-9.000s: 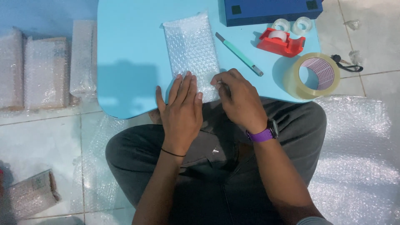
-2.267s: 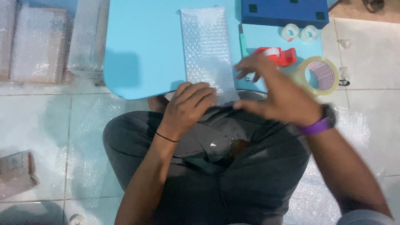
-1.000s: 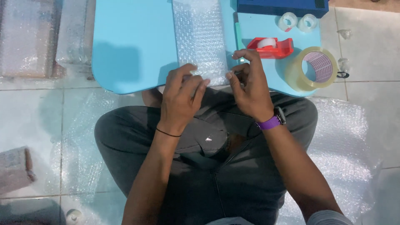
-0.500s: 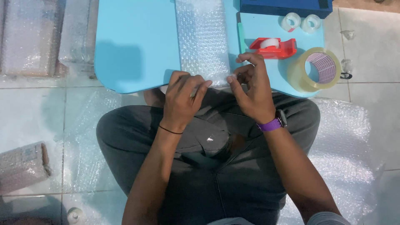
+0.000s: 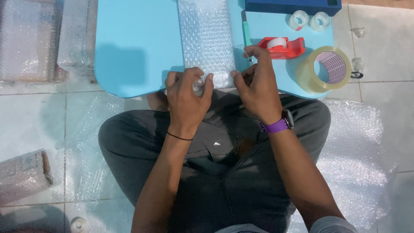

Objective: Wrapping small rectangular plates in bubble wrap and securing them with adhesive tape on a small blue table.

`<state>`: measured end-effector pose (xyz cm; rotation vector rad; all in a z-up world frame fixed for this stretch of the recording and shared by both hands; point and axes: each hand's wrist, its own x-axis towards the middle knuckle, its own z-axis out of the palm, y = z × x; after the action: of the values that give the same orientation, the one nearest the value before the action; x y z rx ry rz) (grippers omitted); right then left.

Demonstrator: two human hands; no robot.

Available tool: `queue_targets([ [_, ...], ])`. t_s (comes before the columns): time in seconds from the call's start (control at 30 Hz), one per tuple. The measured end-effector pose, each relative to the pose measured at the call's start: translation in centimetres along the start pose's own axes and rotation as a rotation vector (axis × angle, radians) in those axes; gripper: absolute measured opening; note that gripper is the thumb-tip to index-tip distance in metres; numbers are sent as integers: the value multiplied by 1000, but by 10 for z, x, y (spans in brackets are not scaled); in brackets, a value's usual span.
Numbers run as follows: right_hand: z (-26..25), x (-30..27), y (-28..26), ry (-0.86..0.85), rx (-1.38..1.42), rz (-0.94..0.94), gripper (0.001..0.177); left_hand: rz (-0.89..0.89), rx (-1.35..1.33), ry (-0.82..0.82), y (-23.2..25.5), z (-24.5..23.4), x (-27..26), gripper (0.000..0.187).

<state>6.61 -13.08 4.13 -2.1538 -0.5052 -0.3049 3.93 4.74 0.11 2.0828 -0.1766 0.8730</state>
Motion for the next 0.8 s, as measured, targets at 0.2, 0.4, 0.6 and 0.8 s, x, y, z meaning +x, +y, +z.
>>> queue_targets([
  [0.2, 0, 3, -11, -13, -105, 26, 47, -19, 224, -43, 6, -2, 4, 16],
  [0.4, 0, 6, -11, -48, -104, 13, 48, 96, 308, -68, 6, -8, 10, 36],
  [0.6, -4, 10, -12, -71, -93, 45, 49, 248, 190, -206, -13, -6, 13, 14],
  [0.8, -8, 11, -11, -116, -85, 35, 45, 285, 178, -105, -15, -4, 9, 19],
])
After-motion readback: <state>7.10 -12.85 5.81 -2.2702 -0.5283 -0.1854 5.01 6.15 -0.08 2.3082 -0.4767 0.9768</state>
